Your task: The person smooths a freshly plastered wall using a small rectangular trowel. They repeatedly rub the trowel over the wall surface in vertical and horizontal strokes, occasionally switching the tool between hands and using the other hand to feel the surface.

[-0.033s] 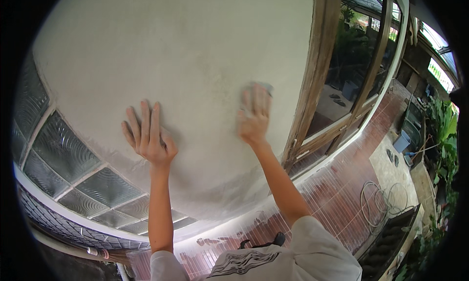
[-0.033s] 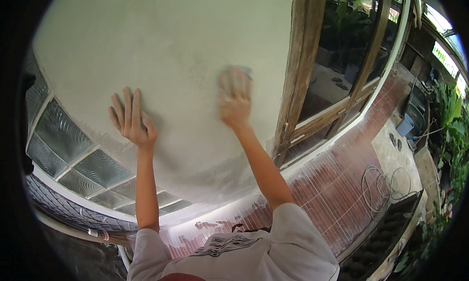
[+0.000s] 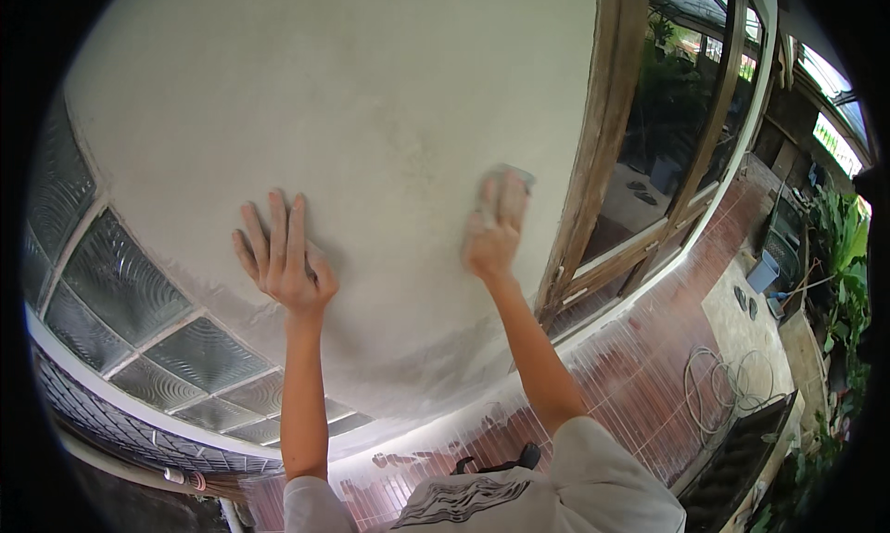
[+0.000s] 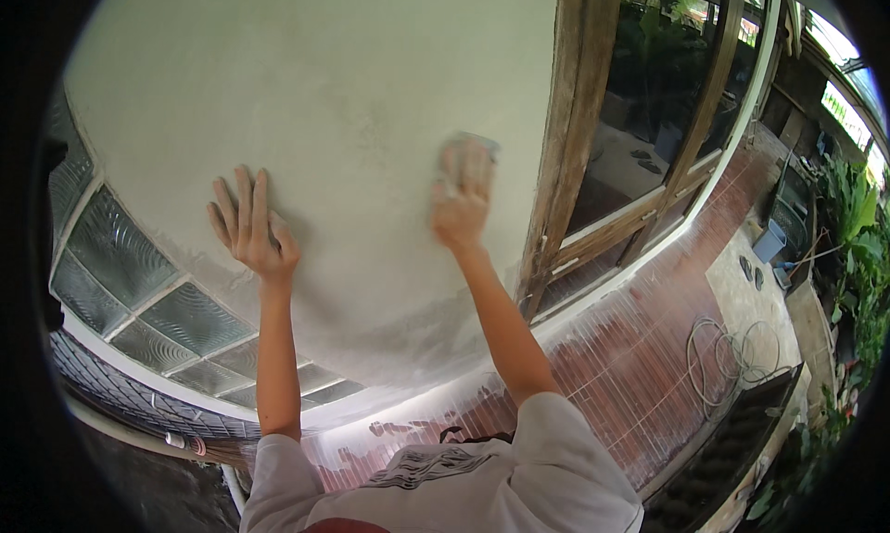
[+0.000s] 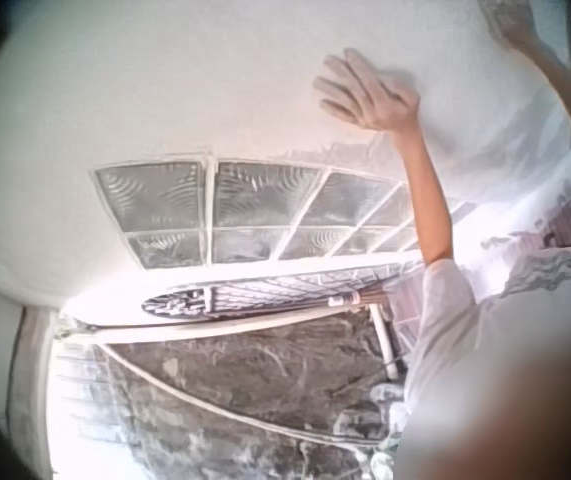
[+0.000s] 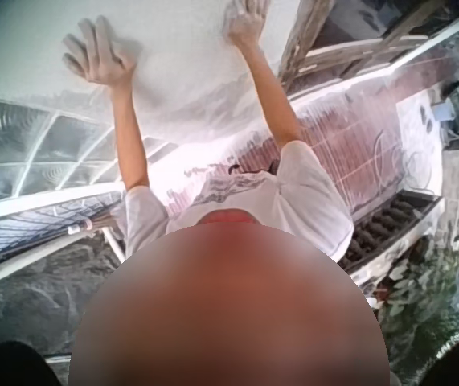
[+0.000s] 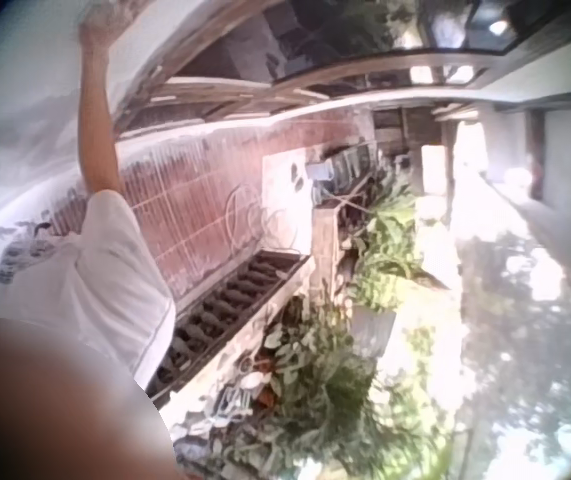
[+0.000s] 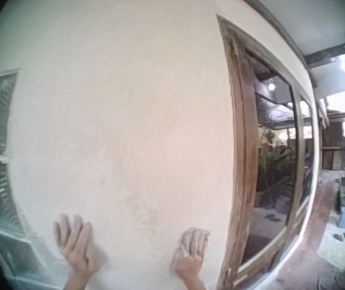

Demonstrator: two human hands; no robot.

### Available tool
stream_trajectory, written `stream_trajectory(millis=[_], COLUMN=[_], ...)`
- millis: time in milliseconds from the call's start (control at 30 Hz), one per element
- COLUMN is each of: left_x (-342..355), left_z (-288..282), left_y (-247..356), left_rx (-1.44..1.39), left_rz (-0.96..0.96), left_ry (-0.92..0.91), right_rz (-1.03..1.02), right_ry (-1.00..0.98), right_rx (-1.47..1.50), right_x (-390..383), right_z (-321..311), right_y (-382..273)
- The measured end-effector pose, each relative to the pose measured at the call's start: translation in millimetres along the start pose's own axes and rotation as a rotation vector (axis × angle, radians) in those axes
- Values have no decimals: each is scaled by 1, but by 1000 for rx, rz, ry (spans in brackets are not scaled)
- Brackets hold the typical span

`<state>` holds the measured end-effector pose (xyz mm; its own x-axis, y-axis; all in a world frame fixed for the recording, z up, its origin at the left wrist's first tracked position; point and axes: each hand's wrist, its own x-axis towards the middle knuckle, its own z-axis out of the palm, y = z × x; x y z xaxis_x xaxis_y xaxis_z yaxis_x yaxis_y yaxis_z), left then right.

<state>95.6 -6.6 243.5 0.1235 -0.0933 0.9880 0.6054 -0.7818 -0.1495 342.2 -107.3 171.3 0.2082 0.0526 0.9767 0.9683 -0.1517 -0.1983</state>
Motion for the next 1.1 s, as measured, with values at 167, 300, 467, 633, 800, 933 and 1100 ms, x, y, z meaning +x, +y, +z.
stream_trajectory(millis=[167,300,467,633,800,933,1100], left_x=[-7,-11,16,87,187,241,262], left_z=[8,27,41,59,90,83,81], left_y=[21,62,81,96,106,97,96], left_rx=[20,24,36,149,311,347,411], left_rz=[36,159,309,246,198,184,141], left_ry=[-88,-297,-381,-285,-15,1,42], right_rz=[300,99,47,194,-336,-266,12], right_ry=[155,-2,-19,125,-156,-70,-9], right_rx=[39,-97,-18,-38,49,-31,41], right_x=[54,84,41,100,72,46,121], right_z=[8,19,-6,1,4,-18,-9], right_y=[37,13,32,60,29,81,88])
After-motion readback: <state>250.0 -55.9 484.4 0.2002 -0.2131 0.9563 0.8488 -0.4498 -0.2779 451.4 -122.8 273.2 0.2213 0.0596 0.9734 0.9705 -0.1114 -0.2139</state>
